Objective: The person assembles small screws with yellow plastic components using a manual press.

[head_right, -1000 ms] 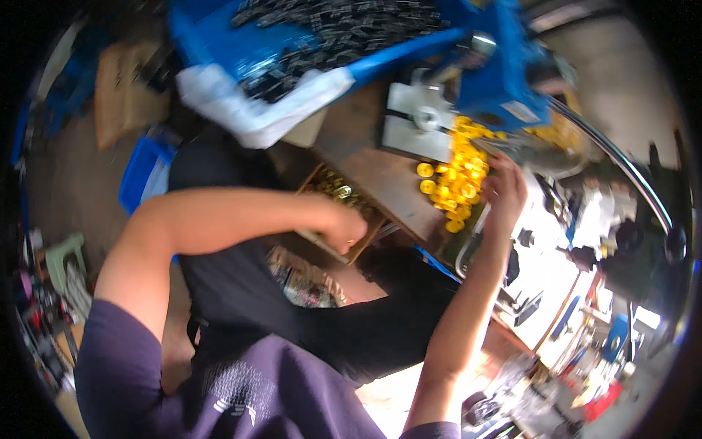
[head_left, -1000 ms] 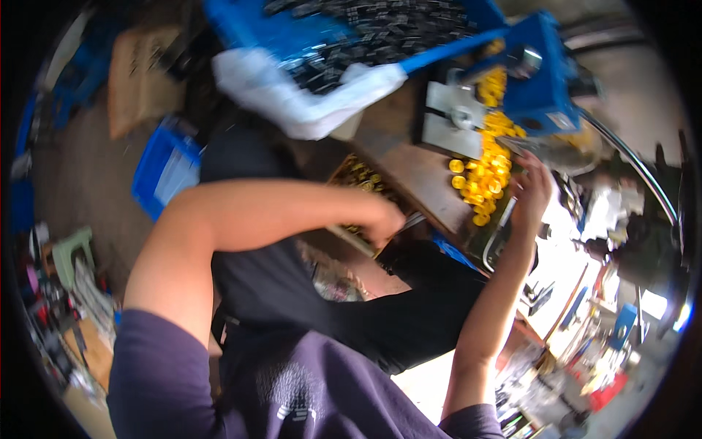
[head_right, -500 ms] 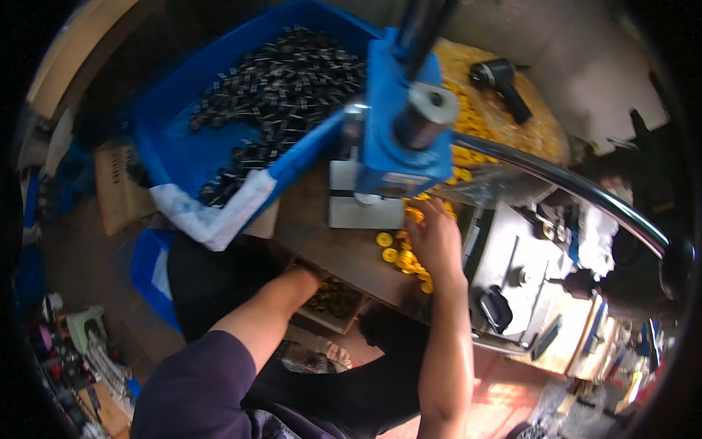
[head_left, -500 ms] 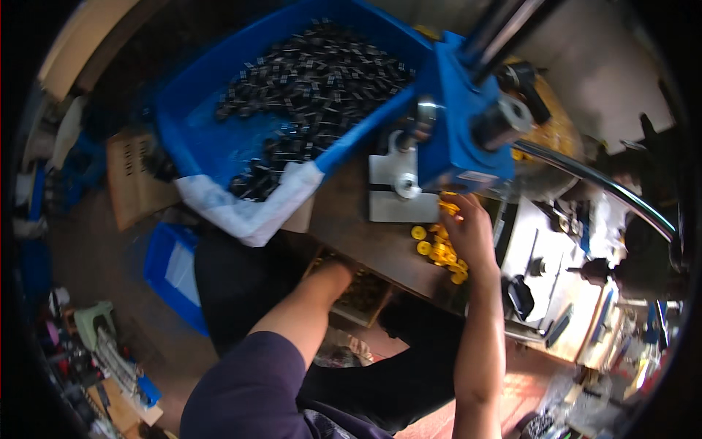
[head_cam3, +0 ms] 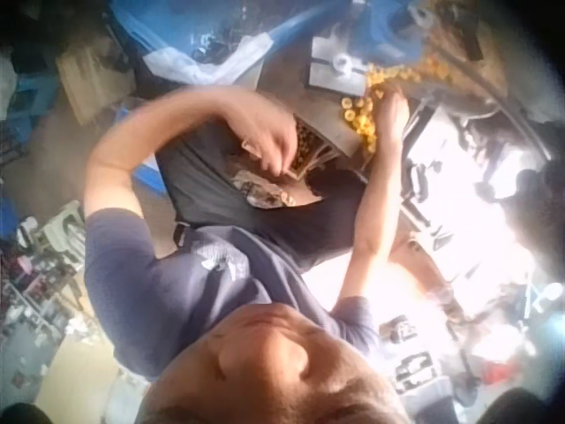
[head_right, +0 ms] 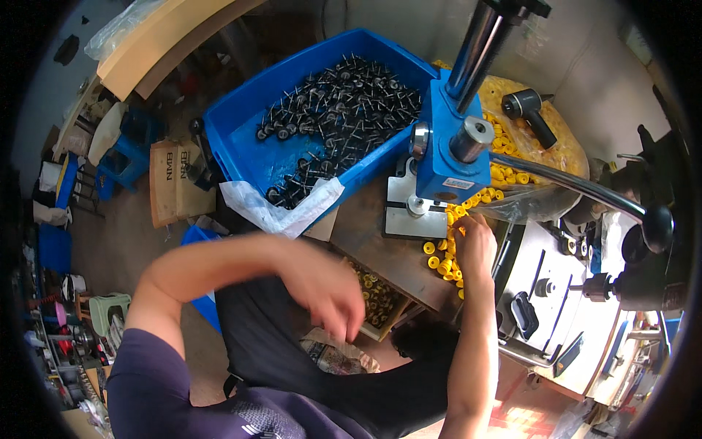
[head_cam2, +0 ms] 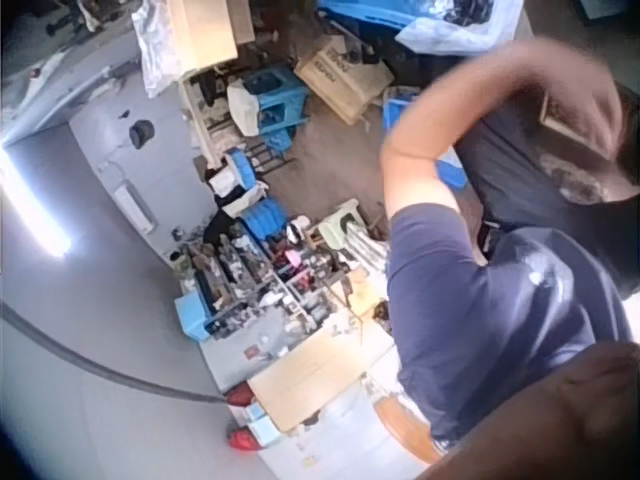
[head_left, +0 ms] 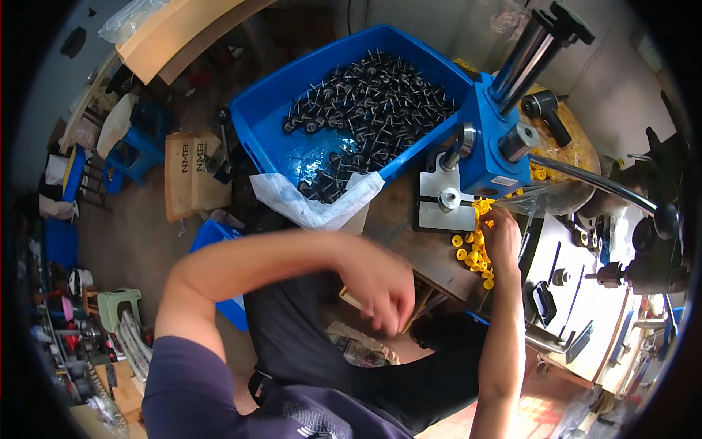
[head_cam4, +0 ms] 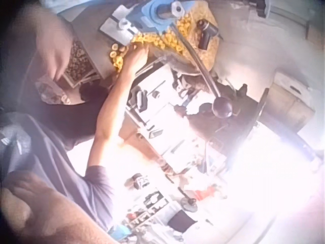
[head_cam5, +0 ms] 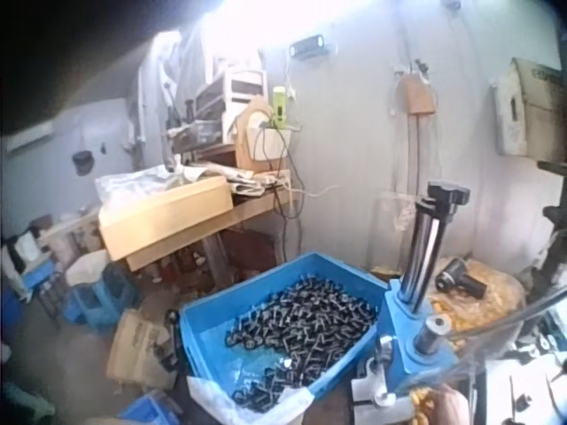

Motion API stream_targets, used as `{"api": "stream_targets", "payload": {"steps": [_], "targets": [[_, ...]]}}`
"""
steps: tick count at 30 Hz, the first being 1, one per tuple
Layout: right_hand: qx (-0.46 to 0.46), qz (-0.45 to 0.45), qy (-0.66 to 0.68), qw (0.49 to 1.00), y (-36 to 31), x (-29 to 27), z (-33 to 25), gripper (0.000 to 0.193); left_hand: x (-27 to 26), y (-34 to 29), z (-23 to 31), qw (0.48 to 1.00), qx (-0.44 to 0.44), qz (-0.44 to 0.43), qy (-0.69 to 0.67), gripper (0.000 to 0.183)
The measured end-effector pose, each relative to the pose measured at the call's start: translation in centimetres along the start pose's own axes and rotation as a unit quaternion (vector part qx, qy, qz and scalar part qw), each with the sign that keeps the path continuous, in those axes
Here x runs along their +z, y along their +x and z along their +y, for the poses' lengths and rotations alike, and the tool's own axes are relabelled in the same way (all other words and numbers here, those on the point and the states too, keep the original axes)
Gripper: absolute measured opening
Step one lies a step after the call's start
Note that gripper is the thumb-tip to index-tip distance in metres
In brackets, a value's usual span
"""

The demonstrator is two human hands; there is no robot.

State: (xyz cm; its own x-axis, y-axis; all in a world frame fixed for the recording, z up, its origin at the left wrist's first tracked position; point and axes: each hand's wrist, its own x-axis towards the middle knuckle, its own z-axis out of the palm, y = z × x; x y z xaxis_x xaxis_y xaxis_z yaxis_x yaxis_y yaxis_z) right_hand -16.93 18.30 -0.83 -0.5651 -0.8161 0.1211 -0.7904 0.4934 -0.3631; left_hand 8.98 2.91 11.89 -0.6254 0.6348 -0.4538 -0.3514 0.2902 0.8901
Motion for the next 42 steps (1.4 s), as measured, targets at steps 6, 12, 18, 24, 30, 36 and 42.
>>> {"api": "stream_targets", "payload": {"steps": [6,12,18,24,30,36,42], "targets": [[0.018,0.045,0.065,0.997,-0.1,-1.2,1.2,0.012,-12.3,-9.1,-9.4,0.625,-0.308,0.574,0.431,0.026],[0.030,0.054,0.221,0.973,0.4,-0.8,-0.2,0.009,-16.5,-9.7,-15.5,0.717,-0.394,0.415,0.398,0.021],[0.054,0.077,0.240,0.966,0.4,-1.2,-0.2,0.011,-15.7,-10.9,-13.3,0.720,-0.341,0.455,0.397,0.011],[0.001,0.102,0.359,0.928,0.7,0.6,-0.6,0.017,-10.7,-9.9,-6.3,0.621,-0.163,0.640,0.423,0.015],[-0.029,0.158,0.280,0.947,0.3,2.6,-4.2,0.018,-6.0,2.3,-3.6,0.687,-0.001,0.681,0.253,0.015],[-0.101,0.218,0.214,0.947,0.5,3.5,-5.2,0.013,-7.1,8.1,-6.1,0.674,0.088,0.727,0.092,0.014],[-0.060,0.155,0.254,0.953,-0.4,1.6,-4.5,0.019,-8.8,9.7,-7.3,0.706,0.107,0.695,0.083,0.013]]}}
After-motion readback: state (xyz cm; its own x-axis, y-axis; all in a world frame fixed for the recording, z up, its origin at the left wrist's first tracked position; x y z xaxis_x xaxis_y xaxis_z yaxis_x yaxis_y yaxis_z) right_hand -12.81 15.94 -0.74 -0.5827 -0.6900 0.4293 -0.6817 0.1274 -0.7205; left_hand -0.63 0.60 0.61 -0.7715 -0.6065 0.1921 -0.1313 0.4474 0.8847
